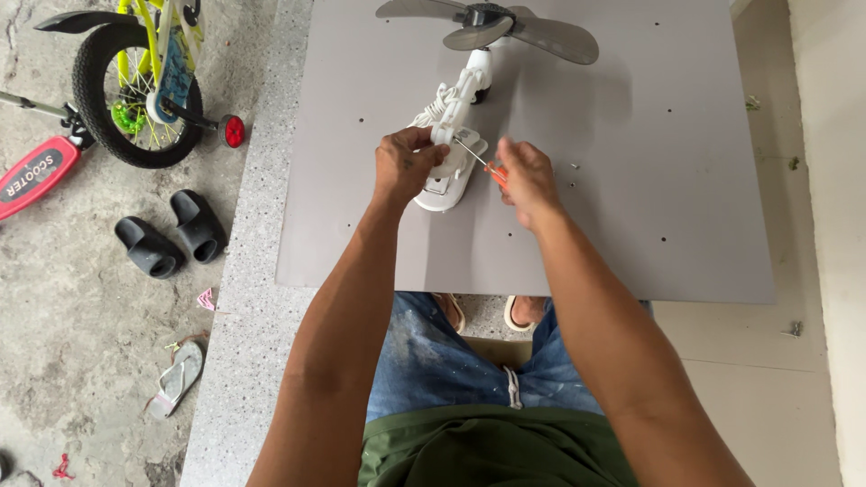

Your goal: The person uses a screwdriver to remove screws from the base and neck of a small electric fan. They detach the base plate and separate the fan head from the stand, leaving the components on the table.

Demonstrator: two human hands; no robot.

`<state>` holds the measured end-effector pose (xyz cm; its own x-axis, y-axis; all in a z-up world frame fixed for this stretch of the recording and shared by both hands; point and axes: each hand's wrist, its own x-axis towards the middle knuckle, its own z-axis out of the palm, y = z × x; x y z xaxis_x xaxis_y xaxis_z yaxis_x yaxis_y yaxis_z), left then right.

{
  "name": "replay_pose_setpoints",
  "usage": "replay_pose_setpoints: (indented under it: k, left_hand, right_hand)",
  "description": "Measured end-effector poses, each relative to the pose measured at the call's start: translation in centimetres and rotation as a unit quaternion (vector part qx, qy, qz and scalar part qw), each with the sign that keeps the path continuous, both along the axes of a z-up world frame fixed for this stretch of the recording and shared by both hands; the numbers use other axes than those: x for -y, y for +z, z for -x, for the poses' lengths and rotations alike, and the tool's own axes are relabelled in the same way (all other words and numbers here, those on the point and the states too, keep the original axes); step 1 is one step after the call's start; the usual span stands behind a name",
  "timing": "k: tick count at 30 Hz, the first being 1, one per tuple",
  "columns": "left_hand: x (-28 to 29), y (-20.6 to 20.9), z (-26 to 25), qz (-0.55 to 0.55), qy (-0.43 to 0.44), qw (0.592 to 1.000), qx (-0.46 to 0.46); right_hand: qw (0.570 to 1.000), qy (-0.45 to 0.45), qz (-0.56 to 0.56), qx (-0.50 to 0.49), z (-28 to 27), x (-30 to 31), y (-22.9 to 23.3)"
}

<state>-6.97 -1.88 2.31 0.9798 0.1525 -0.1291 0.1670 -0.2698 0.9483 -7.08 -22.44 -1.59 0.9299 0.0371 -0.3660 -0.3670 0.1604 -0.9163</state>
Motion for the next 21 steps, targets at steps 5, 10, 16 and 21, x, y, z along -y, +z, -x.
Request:
replay_pose_setpoints:
  k: [5,10,16,21]
  left_hand:
    - [-0.3,0.1,0.1,-0.021,0.005,1.000,0.008]
    - [-0.4,0.4,0.0,-0.039,-0.009,0.999,-0.007]
    - [-0.4,0.5,0.0,-0.028,-0.011,0.999,-0.018]
    - [-0.5,0.3,0.0,-0.016,-0.011,1.000,0.004]
  right_hand:
    - [0.998,0.018,0.042,-0.044,0.7,-0.5,0.5]
    - [0.991,0.115,0.058,0.028,0.6,0.8,0.3]
    - [0.959,0.112,0.215,0.148,-0.1,1.0,0.9]
    - [0.958,0.110,0.224,0.139,-0.4,0.5,1.3]
